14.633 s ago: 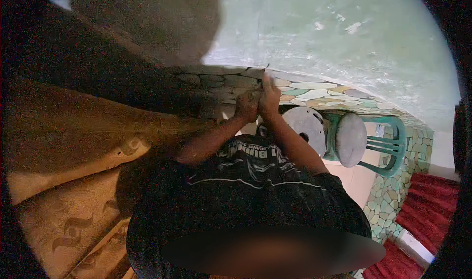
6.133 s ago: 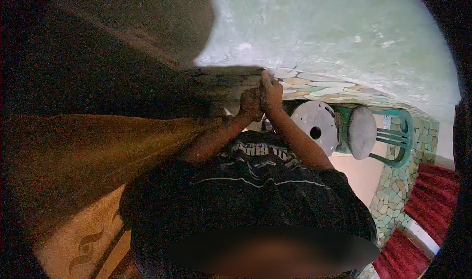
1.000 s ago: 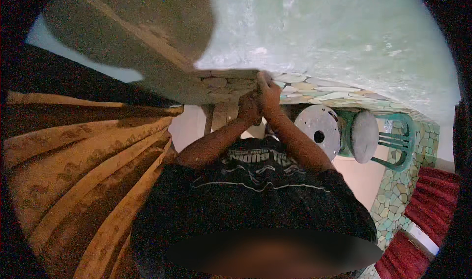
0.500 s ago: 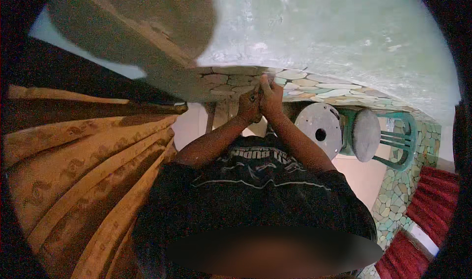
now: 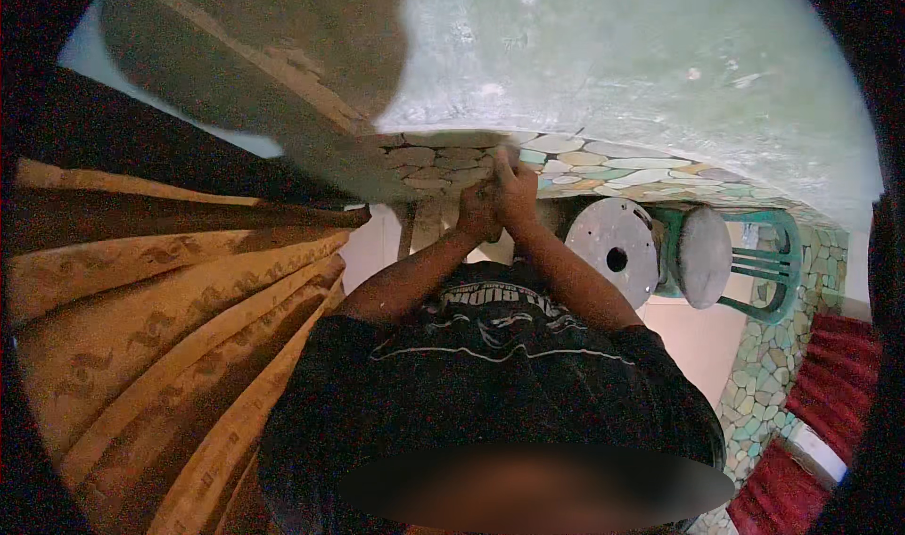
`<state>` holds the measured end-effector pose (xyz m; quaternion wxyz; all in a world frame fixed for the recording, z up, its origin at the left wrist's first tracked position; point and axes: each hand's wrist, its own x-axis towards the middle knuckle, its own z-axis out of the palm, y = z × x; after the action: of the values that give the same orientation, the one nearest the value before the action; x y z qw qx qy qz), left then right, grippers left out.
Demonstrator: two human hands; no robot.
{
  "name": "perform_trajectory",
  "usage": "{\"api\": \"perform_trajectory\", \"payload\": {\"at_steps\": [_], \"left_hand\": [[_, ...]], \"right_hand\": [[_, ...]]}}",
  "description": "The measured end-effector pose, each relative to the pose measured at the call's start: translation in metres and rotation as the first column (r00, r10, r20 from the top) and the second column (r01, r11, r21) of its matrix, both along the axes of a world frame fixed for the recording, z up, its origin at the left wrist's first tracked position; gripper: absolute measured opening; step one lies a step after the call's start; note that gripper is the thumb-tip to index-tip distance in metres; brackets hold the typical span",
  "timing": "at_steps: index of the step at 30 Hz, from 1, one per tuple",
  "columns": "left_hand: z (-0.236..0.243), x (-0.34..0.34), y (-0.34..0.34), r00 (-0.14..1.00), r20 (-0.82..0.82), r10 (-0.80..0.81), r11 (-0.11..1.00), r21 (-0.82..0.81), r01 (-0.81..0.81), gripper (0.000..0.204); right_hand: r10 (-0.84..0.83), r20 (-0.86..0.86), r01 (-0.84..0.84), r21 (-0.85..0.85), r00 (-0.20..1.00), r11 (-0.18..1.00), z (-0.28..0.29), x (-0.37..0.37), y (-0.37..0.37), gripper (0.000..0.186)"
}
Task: Scraping and smoothing a wall surface with a putty knife and screwdriver.
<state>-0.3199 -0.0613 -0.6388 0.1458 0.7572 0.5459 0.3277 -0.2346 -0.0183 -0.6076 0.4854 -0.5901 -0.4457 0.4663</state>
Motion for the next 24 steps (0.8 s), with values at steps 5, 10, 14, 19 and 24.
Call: {"api": "perform_trajectory", "payload": {"at_steps": [5,10,14,19,24], "left_hand": [[0.027,-0.008,0.031,0.975,0.223,0.001,0.999,-0.039,0.008,0.064],[0.006,-0.006,0.007,0.984,-0.180,0.016,0.997,0.074,-0.002,0.061],[0.011,-0.010,0.016,0.998,-0.062,-0.019,0.998,-0.067,0.015,0.053],[0.027,-0.015,0.006,0.988,0.156,0.020,0.989,-0.146,0.002,0.046],[0.013,-0.008,0.008,0.998,0.057,0.032,0.999,-0.038,-0.030,0.039]], "right_hand": [[0.015,0.092,-0.043,0.304,0.996,0.952,0.038,-0.004,0.023,0.045],[0.069,-0.031,-0.066,0.090,0.997,0.994,0.046,-0.003,-0.009,0.037],[0.074,0.123,-0.074,-0.004,0.990,0.997,0.024,-0.004,0.006,0.036],[0.143,0.129,-0.157,0.107,0.981,0.982,0.041,-0.006,-0.005,0.025],[0.065,0.398,-0.175,0.248,0.915,0.953,0.006,-0.004,0.004,0.028]]}}
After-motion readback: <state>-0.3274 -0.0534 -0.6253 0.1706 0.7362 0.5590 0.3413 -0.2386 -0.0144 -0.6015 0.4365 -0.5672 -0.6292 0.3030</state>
